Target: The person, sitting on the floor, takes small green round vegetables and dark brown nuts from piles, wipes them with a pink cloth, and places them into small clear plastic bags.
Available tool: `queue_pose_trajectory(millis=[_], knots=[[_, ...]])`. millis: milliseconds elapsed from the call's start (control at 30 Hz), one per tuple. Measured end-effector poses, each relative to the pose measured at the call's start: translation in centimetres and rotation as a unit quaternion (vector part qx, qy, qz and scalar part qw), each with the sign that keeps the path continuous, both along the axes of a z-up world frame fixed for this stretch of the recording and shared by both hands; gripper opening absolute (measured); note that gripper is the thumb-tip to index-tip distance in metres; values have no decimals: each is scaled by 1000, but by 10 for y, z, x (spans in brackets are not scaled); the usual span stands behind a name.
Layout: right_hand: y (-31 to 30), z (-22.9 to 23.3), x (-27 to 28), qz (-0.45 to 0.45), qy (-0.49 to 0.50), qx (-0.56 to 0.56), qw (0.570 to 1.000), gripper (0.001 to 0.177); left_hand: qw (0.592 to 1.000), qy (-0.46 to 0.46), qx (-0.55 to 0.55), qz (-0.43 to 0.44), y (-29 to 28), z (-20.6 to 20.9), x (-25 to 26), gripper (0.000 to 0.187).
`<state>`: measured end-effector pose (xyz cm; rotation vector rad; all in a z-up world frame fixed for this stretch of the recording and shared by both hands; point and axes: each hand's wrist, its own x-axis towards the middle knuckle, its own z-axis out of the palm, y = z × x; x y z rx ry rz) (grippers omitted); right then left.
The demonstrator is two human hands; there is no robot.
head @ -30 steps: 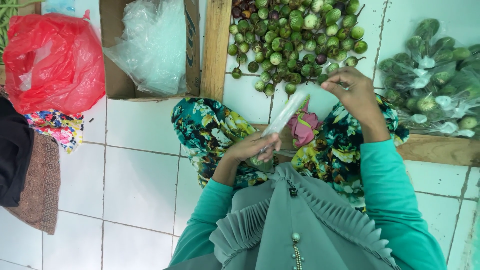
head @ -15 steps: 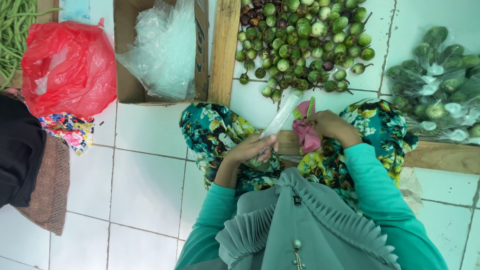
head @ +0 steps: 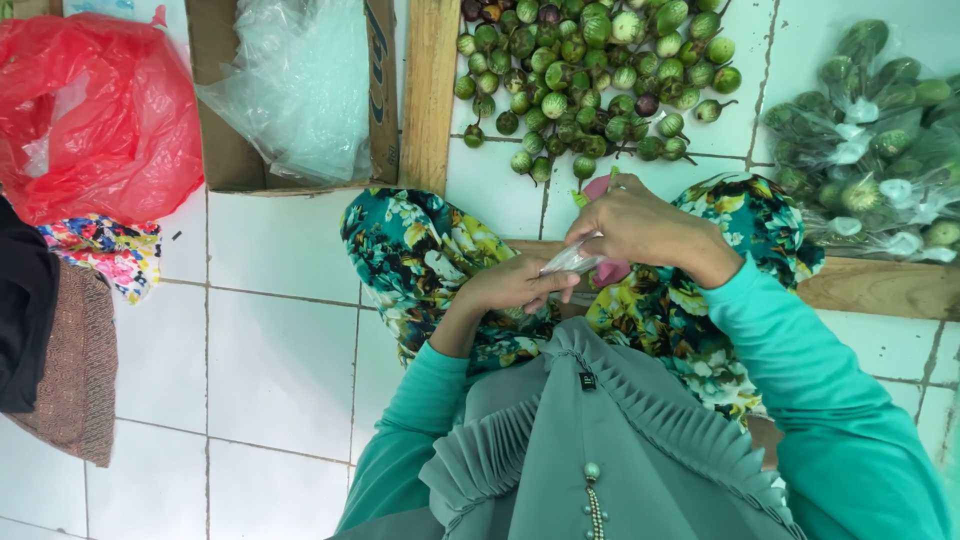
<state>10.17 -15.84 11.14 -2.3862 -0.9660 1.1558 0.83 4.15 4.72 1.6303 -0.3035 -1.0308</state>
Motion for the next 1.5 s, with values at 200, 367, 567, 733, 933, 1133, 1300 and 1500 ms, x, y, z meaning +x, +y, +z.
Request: queue_pose_trajectory(millis=[200, 367, 567, 733, 933, 1133, 1300, 1500], knots=[[-14, 1, 12, -68, 13, 141, 988, 23, 999, 1, -40, 10, 4, -5, -4, 47], [-32, -5, 13, -108, -4, 204, 973, 20, 996, 13, -76, 39, 1, -10, -8, 49], [-43, -12, 7, -132, -18, 258, 957, 21, 985, 52, -145, 84, -2, -8, -10, 61], [-52, -18, 7, -135, -35, 282, 949, 22, 972, 66, -185, 130, -7, -15, -12, 61], [-69, -16, 3, -88, -192, 287, 934, 20, 974, 44, -169, 148, -7, -8, -10, 63], [-48, -12, -30, -6, -254, 235, 938, 23, 959, 77, -211, 171, -10, -1, -10, 59], [-48, -17, -26, -26, -262, 267, 927, 15, 960, 41, -227, 161, -15, -12, -9, 39], [-49, -6, -20, -28, -282, 254, 925, 26, 965, -36, -210, 154, -21, -14, -9, 35]])
